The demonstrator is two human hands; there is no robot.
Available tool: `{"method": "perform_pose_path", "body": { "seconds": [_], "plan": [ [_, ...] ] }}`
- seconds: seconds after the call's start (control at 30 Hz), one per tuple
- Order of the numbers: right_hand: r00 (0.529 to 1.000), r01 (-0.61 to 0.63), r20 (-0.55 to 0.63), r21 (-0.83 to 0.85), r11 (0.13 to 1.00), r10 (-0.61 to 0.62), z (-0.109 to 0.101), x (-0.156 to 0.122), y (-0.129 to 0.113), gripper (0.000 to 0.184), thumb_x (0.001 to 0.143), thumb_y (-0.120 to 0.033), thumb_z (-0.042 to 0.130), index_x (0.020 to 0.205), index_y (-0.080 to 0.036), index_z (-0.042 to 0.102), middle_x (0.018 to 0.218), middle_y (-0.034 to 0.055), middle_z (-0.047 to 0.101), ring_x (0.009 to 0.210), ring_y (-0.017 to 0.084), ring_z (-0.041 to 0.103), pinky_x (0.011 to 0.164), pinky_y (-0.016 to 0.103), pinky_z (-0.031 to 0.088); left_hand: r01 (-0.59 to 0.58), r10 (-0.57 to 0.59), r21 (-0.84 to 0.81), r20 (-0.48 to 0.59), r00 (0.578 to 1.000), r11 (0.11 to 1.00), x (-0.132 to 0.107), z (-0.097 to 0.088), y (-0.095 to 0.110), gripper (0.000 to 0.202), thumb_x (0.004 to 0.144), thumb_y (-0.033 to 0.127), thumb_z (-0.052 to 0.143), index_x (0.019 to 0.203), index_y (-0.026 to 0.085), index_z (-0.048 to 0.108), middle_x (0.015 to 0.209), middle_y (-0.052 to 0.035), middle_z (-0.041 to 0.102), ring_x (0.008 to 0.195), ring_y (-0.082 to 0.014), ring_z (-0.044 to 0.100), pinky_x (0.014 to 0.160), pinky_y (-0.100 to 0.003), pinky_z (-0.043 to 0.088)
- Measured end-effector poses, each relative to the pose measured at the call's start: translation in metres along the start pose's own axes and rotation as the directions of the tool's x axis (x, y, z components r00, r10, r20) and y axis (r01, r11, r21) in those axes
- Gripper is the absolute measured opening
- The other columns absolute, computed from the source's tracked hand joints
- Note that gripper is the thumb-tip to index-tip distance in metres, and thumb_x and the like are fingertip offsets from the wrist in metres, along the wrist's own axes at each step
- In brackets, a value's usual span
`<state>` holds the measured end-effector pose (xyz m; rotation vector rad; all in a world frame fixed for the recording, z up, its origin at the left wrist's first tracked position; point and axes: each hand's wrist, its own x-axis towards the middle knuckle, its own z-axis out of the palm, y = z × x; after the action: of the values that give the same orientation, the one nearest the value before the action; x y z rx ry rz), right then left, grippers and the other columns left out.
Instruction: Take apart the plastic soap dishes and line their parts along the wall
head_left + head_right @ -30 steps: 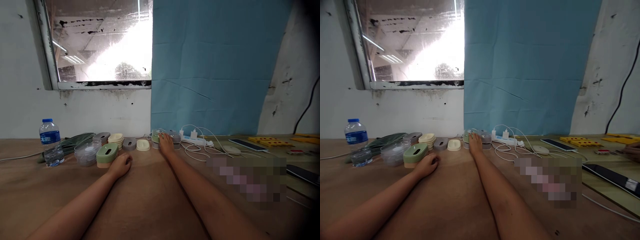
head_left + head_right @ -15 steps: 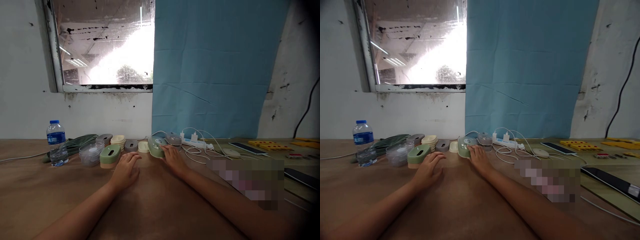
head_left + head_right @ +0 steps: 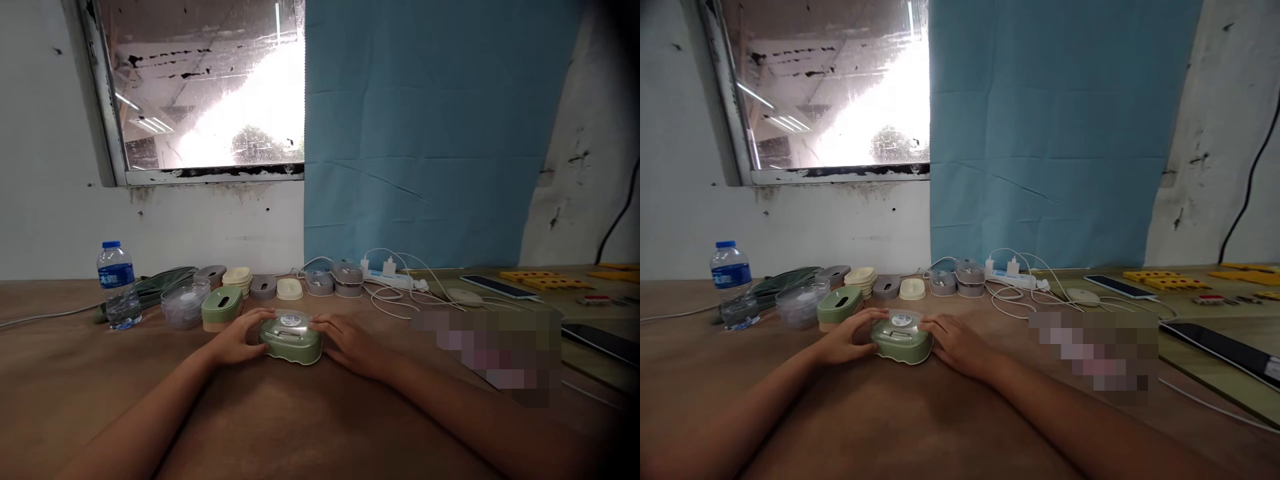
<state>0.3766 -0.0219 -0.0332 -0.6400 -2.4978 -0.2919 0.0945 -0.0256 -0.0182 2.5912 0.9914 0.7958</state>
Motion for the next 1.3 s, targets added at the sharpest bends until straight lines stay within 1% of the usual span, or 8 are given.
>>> {"method": "perform_pose_path", "body": {
  "seconds": [0.27, 0.47, 0.6, 0.7, 0.8, 0.93, 1.03, 1.3],
  "plan": [
    [0.991, -0.135, 0.021, 0.052, 0.989, 0.135, -0.002, -0.003, 0.004, 0.05, 0.069, -0.01, 0.049, 0.119, -0.017, 0.044, 0.122, 0.0105, 0.049, 0.112, 0.022, 0.045, 0.095, 0.039, 0.038, 0.134, -0.128, 0.018, -0.185, 0.974, 0.991, 0.006, 0.011, 0.017, 0.053, 0.058, 0.041, 0.071, 0.105, 0.02, 0.057, 0.106, -0.006, 0.059, 0.098, -0.022, 0.054, 0.087, -0.034, 0.043],
    [0.978, -0.172, -0.113, 0.032, 0.985, 0.175, 0.001, -0.004, 0.008, 0.064, 0.069, -0.012, 0.047, 0.13, -0.015, 0.029, 0.127, 0.0131, 0.042, 0.117, 0.024, 0.039, 0.097, 0.042, 0.036, 0.204, -0.234, -0.12, -0.364, 0.902, 0.972, 0.013, 0.023, 0.025, 0.037, 0.069, 0.043, 0.063, 0.095, 0.018, 0.055, 0.093, -0.005, 0.062, 0.086, -0.0181, 0.057, 0.076, -0.029, 0.047],
    [0.984, -0.064, -0.165, -0.01, 0.998, 0.062, -0.005, -0.004, 0.004, 0.055, 0.072, -0.015, 0.046, 0.126, -0.016, 0.034, 0.123, 0.0136, 0.044, 0.115, 0.024, 0.041, 0.095, 0.042, 0.036, 0.273, -0.309, -0.146, -0.485, 0.818, 0.951, 0.014, 0.026, 0.014, 0.032, 0.083, 0.042, 0.043, 0.103, 0.018, 0.047, 0.101, -0.0052, 0.058, 0.065, -0.0118, 0.056, 0.064, -0.027, 0.047],
    [0.994, 0.083, -0.063, -0.022, 0.996, -0.084, -0.01, -0.001, -0.003, 0.036, 0.071, -0.019, 0.049, 0.107, -0.018, 0.051, 0.108, 0.0101, 0.055, 0.101, 0.022, 0.049, 0.089, 0.039, 0.039, 0.245, -0.226, -0.042, -0.552, 0.803, 0.969, 0.012, 0.023, 0.007, 0.031, 0.088, 0.033, 0.033, 0.117, 0.021, 0.038, 0.119, -0.0069, 0.05, 0.076, -0.0133, 0.058, 0.076, -0.03, 0.046],
    [0.987, 0.163, 0.003, -0.007, 0.987, -0.163, -0.01, 0.001, -0.006, 0.026, 0.067, -0.018, 0.051, 0.093, -0.018, 0.055, 0.092, 0.0067, 0.06, 0.089, 0.02, 0.053, 0.084, 0.036, 0.04, 0.191, -0.116, 0.128, -0.446, 0.887, 0.973, 0.01, 0.017, 0.004, 0.03, 0.09, 0.026, 0.026, 0.112, 0.023, 0.046, 0.125, -0.0046, 0.046, 0.103, -0.0169, 0.052, 0.089, -0.031, 0.04],
    [0.986, 0.168, 0.01, 0.017, 0.986, -0.168, -0.005, 0.001, -0.004, 0.025, 0.064, -0.016, 0.05, 0.088, -0.019, 0.056, 0.083, 0.004, 0.061, 0.081, 0.017, 0.055, 0.081, 0.033, 0.042, 0.063, -0.041, 0.291, -0.081, 0.996, 0.955, 0.006, 0.008, 0.006, 0.028, 0.087, 0.032, 0.036, 0.105, 0.024, 0.056, 0.118, -0.0037, 0.053, 0.1, -0.0189, 0.053, 0.089, -0.031, 0.039],
    [0.988, 0.152, 0.009, 0.027, 0.988, -0.153, -0.004, 0.0, -0.003, 0.025, 0.064, -0.016, 0.05, 0.088, -0.019, 0.056, 0.084, 0.004, 0.061, 0.081, 0.017, 0.055, 0.08, 0.033, 0.042, -0.008, -0.01, 0.356, 0.048, 0.999, 0.934, 0.004, 0.006, 0.005, 0.029, 0.081, 0.031, 0.046, 0.107, 0.026, 0.057, 0.114, -0.003, 0.057, 0.098, -0.0202, 0.055, 0.087, -0.03, 0.039],
    [0.989, 0.142, 0.022, 0.045, 0.989, -0.143, -0.006, 0.0, -0.004, 0.024, 0.064, -0.016, 0.049, 0.087, -0.018, 0.057, 0.084, 0.0045, 0.061, 0.08, 0.017, 0.054, 0.079, 0.033, 0.042, 0.057, -0.069, 0.395, 0.015, 0.998, 0.917, 0.005, 0.014, 0.002, 0.028, 0.081, 0.023, 0.043, 0.104, 0.027, 0.059, 0.095, -0.0024, 0.065, 0.086, -0.0188, 0.059, 0.074, -0.027, 0.042]
  ]
}}
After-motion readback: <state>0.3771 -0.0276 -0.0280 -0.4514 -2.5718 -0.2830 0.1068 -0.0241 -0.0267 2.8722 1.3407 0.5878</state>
